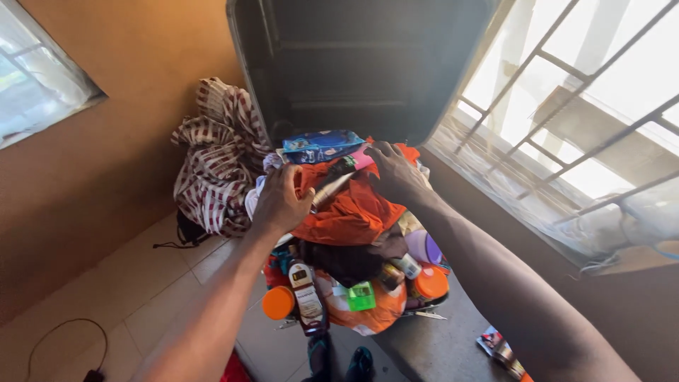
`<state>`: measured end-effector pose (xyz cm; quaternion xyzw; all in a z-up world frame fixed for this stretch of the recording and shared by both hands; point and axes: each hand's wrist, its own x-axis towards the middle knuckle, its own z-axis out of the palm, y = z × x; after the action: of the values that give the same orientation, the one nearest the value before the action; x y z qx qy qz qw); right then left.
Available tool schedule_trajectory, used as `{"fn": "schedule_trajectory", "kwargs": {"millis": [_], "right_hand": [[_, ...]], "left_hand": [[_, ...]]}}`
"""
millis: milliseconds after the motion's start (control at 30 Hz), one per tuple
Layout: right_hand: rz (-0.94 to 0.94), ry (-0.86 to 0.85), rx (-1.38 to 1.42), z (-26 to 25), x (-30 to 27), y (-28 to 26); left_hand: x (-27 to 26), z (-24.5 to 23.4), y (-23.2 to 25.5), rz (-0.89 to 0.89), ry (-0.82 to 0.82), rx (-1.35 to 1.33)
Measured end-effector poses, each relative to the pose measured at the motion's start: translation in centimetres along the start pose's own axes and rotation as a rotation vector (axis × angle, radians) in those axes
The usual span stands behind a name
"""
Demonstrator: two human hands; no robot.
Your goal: Organize personal care items and clothing from a suitcase onto a nearby surface.
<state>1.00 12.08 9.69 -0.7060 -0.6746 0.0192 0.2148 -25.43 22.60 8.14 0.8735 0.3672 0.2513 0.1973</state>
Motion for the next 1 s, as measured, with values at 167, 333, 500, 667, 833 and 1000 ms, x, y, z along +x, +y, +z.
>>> {"fn": "schedule_trajectory", "kwargs": {"millis": [167,333,500,667,833,1000], "right_hand": [[0.018,-0.058,-0.059,1.2,2.4,-1.2],[0.164,-0.225,-0.111,0.9,3.8,-2.9],[0.121,-0.225,-0.174,1.1,4.2,-3.4],[0.094,-0.19,-0.169,2.0,4.5,-2.5],[-0.006,-0.125,-0.119,2.5,4.4,-1.3],[-0.143,-0.073,-0.127,3.5,4.8,0.0]], "left_hand": [[1.4,-0.6,-0.6,-0.049,-0.08,-0.047],[3.6,-0.2,-1.3,-0.041,-0.145,-0.05],[5.1,1.1,-2.2,0.033,-0.115,-0.083],[6.2,1.3,-1.7,0.019,-0.165,-0.065],[7.3,1.4,-0.9,-0.024,-0.186,-0.055],[7.5,2.6,-1.2,-0.051,-0.175,-0.023]]}}
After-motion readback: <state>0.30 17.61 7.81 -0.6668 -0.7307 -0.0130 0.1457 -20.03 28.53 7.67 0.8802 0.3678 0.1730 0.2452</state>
